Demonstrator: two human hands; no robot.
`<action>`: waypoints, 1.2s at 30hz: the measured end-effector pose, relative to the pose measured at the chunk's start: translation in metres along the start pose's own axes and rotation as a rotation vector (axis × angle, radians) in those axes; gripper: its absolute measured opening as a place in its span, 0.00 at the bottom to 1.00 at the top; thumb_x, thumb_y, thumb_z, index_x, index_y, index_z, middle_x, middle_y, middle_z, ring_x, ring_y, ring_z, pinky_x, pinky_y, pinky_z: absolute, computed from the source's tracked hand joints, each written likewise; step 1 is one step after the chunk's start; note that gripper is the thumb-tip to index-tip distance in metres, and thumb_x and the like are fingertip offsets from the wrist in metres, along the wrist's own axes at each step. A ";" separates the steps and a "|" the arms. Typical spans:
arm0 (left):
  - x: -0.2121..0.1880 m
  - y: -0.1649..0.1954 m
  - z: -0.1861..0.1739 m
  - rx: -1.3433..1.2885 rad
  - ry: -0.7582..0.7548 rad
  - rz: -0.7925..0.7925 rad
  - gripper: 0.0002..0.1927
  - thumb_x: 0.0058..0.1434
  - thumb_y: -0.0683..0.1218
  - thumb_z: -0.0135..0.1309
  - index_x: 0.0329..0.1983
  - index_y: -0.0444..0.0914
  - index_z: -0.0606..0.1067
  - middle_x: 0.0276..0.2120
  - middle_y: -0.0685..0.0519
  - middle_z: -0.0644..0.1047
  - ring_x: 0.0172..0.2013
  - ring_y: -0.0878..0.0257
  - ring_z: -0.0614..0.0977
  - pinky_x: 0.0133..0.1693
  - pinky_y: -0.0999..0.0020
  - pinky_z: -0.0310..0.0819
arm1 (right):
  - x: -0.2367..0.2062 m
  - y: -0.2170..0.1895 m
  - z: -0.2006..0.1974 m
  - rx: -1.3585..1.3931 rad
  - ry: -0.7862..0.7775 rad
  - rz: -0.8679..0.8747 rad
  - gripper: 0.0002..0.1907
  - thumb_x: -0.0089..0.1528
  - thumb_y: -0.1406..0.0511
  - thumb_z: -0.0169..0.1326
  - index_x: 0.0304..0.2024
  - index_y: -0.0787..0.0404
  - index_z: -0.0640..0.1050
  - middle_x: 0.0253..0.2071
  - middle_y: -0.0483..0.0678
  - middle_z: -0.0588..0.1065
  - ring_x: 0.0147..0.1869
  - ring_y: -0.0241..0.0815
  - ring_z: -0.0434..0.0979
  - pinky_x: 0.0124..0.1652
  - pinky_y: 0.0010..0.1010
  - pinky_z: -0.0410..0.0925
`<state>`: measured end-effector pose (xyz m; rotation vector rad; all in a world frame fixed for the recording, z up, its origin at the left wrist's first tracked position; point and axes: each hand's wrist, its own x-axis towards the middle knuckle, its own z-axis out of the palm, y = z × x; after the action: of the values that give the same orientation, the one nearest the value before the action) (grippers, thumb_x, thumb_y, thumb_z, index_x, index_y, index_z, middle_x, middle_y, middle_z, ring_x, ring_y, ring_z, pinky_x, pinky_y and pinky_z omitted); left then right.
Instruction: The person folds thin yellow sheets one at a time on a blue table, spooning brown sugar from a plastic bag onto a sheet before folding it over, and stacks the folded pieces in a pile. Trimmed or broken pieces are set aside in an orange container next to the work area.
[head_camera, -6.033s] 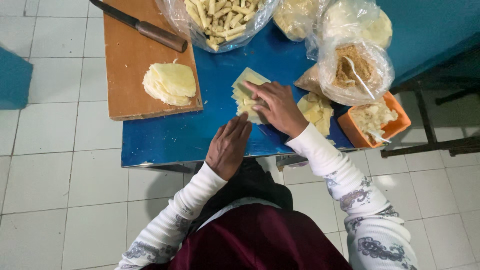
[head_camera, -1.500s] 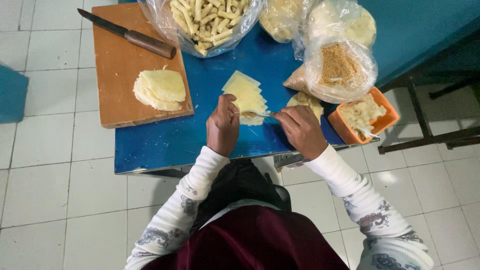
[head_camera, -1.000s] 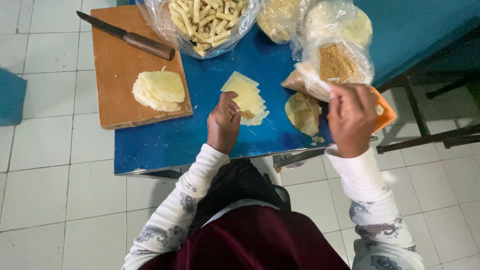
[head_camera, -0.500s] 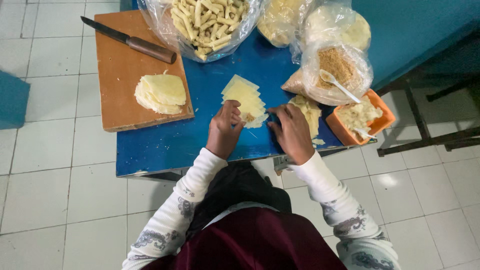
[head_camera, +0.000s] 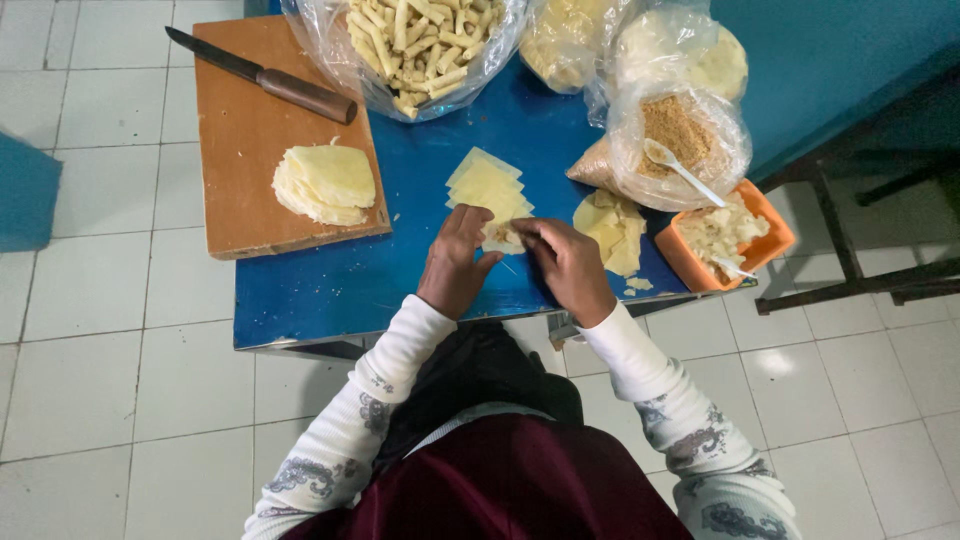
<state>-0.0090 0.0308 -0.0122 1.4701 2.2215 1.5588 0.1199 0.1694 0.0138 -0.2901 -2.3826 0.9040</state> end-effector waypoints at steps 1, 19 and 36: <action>0.000 0.000 0.000 0.010 0.000 0.007 0.28 0.48 0.35 0.67 0.52 0.34 0.70 0.46 0.44 0.74 0.39 0.49 0.81 0.39 0.58 0.76 | -0.001 0.001 0.000 -0.007 -0.013 -0.018 0.13 0.66 0.73 0.53 0.52 0.61 0.79 0.48 0.54 0.80 0.49 0.52 0.82 0.45 0.35 0.74; 0.001 0.000 -0.003 0.011 -0.023 0.067 0.26 0.47 0.34 0.68 0.49 0.32 0.72 0.46 0.44 0.73 0.44 0.47 0.79 0.42 0.59 0.77 | 0.014 0.026 -0.009 -0.248 -0.124 -0.413 0.10 0.60 0.70 0.60 0.45 0.63 0.79 0.51 0.51 0.77 0.55 0.53 0.78 0.53 0.41 0.71; 0.030 -0.013 0.007 0.188 0.014 0.035 0.04 0.65 0.39 0.49 0.35 0.34 0.74 0.36 0.44 0.74 0.40 0.45 0.76 0.43 0.52 0.71 | 0.035 0.021 0.013 -0.174 -0.040 -0.259 0.05 0.61 0.73 0.58 0.40 0.64 0.78 0.40 0.53 0.75 0.46 0.56 0.75 0.46 0.42 0.67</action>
<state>-0.0296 0.0566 -0.0125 1.5572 2.4216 1.4058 0.0841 0.1916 0.0065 -0.0266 -2.4683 0.5896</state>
